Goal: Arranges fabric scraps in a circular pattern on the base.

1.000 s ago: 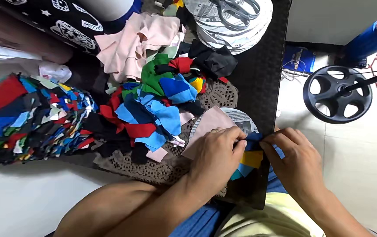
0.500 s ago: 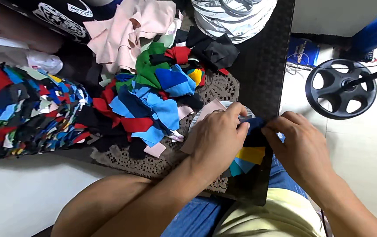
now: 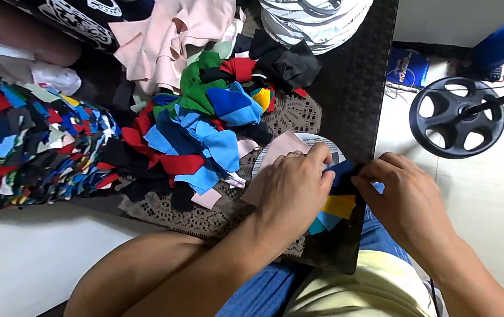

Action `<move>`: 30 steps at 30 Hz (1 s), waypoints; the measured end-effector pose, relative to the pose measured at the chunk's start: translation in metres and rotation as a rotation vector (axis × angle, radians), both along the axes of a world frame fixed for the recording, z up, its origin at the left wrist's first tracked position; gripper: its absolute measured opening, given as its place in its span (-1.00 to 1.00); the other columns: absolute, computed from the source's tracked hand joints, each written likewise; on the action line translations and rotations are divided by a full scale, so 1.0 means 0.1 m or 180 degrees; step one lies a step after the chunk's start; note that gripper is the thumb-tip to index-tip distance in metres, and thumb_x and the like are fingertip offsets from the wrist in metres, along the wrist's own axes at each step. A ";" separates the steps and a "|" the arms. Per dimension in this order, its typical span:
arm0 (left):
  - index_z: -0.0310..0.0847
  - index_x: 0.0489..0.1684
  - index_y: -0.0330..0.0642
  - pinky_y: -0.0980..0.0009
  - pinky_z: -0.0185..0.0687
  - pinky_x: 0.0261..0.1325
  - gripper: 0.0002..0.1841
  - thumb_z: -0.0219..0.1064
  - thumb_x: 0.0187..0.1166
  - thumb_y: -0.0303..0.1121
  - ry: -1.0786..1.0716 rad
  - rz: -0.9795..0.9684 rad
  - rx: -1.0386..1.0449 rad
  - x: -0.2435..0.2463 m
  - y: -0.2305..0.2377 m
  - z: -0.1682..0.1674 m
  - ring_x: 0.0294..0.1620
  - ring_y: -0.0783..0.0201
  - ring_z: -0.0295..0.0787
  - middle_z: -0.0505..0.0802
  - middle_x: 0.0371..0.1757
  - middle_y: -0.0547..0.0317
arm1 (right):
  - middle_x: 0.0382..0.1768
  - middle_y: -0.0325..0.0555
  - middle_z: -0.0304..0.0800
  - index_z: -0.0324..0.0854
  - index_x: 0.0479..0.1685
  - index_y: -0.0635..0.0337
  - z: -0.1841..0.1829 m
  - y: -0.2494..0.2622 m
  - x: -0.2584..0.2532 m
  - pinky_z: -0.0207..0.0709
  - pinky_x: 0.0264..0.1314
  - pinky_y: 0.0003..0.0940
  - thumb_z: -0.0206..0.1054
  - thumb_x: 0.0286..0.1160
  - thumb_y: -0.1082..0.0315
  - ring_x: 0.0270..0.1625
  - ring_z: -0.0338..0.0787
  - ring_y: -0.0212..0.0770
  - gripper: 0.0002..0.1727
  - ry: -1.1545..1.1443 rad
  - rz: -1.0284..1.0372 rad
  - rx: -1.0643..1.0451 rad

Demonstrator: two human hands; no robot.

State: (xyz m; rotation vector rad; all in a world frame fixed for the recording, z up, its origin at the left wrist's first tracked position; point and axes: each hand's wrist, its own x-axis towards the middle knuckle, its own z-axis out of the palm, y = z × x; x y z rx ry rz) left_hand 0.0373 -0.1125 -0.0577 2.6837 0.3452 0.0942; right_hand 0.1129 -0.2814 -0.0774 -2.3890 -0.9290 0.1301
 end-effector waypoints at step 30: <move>0.75 -0.13 -0.14 0.11 0.62 -0.26 -0.86 0.46 0.49 -0.32 -0.0134 -0.0145 0.0237 0.02 0.01 -0.03 -0.40 0.13 0.79 0.82 -0.46 0.16 | 0.26 0.10 0.71 0.88 -0.16 0.01 -0.25 -0.14 -0.03 0.44 0.21 0.00 0.33 0.56 0.28 0.28 0.61 0.07 -0.81 -0.0202 -0.0091 0.0894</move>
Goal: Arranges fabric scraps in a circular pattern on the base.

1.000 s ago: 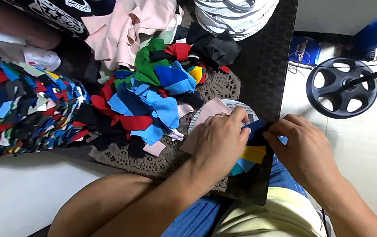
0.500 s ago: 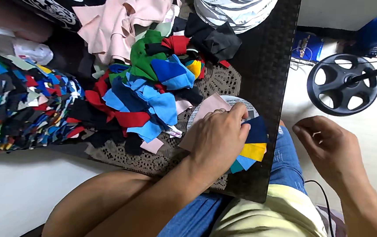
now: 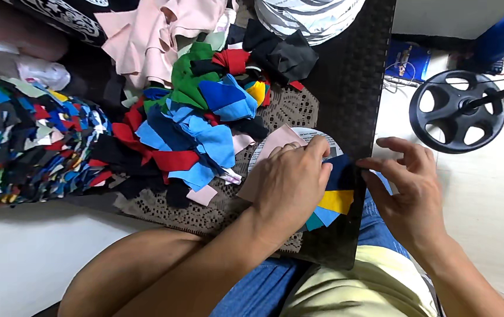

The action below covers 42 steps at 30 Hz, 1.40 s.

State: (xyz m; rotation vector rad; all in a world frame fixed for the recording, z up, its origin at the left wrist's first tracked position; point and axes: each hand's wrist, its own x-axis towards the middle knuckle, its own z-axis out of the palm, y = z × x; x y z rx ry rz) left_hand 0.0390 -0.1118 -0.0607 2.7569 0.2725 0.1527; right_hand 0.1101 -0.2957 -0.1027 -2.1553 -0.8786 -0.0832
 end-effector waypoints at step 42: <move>0.24 0.83 -0.12 -0.24 -0.03 0.76 -0.14 0.08 0.62 0.29 0.0116 -0.0539 0.0386 -0.31 -0.14 -0.30 0.85 -0.08 0.17 0.39 0.82 0.00 | 0.03 0.11 0.81 0.81 -0.05 0.36 0.10 0.58 0.31 0.59 0.14 -0.69 0.20 0.63 0.42 0.09 0.77 -0.42 -0.73 -0.0082 0.0673 0.1007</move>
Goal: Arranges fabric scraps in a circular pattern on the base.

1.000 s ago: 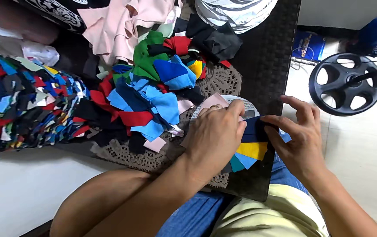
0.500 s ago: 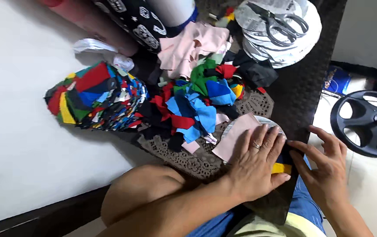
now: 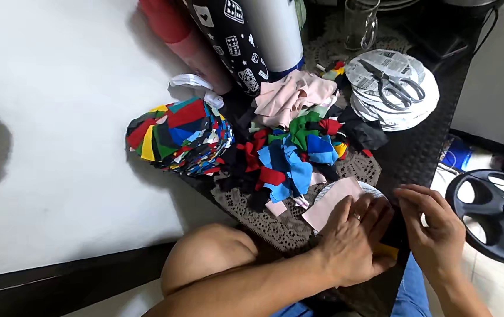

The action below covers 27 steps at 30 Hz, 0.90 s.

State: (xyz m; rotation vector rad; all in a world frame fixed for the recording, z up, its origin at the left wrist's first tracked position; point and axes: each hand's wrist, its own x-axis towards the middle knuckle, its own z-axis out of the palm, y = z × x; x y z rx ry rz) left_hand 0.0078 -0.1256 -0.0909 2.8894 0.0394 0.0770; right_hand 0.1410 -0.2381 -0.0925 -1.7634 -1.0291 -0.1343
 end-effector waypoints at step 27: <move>0.77 -0.02 -0.38 -0.26 0.55 0.26 -0.77 0.36 0.64 -0.36 -0.0301 0.1975 -0.0737 0.60 1.86 0.81 0.13 -0.20 0.77 0.84 0.01 -0.28 | -0.06 -0.33 0.86 0.71 0.06 0.21 -0.20 0.09 0.18 0.79 0.00 -0.40 0.01 0.67 0.51 -0.15 0.85 -0.43 -0.69 0.1787 -0.0170 0.1482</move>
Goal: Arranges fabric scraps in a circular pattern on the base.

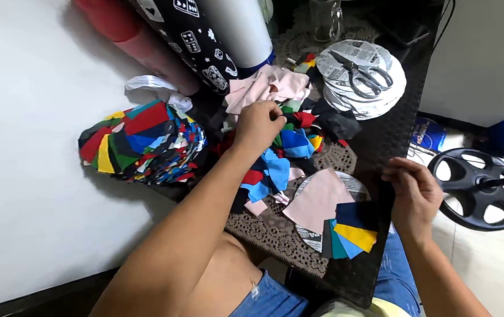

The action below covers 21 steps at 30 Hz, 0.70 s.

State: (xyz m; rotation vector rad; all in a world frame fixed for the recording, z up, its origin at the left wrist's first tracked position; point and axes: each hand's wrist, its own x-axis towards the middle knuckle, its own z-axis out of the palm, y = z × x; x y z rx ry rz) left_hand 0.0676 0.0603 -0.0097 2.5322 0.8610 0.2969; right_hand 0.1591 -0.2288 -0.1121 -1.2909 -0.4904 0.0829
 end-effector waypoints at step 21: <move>0.84 -0.19 -0.26 0.01 0.72 0.06 -0.90 0.41 0.55 -0.47 0.0385 -0.1280 0.0242 -0.55 -0.59 -0.01 -0.06 0.02 0.82 0.85 -0.16 -0.03 | -0.30 -0.31 0.90 0.62 -0.13 0.10 0.28 -0.07 0.21 0.79 -0.09 -0.56 -0.21 0.79 0.52 -0.25 0.89 -0.45 -0.59 0.2034 0.0081 0.0421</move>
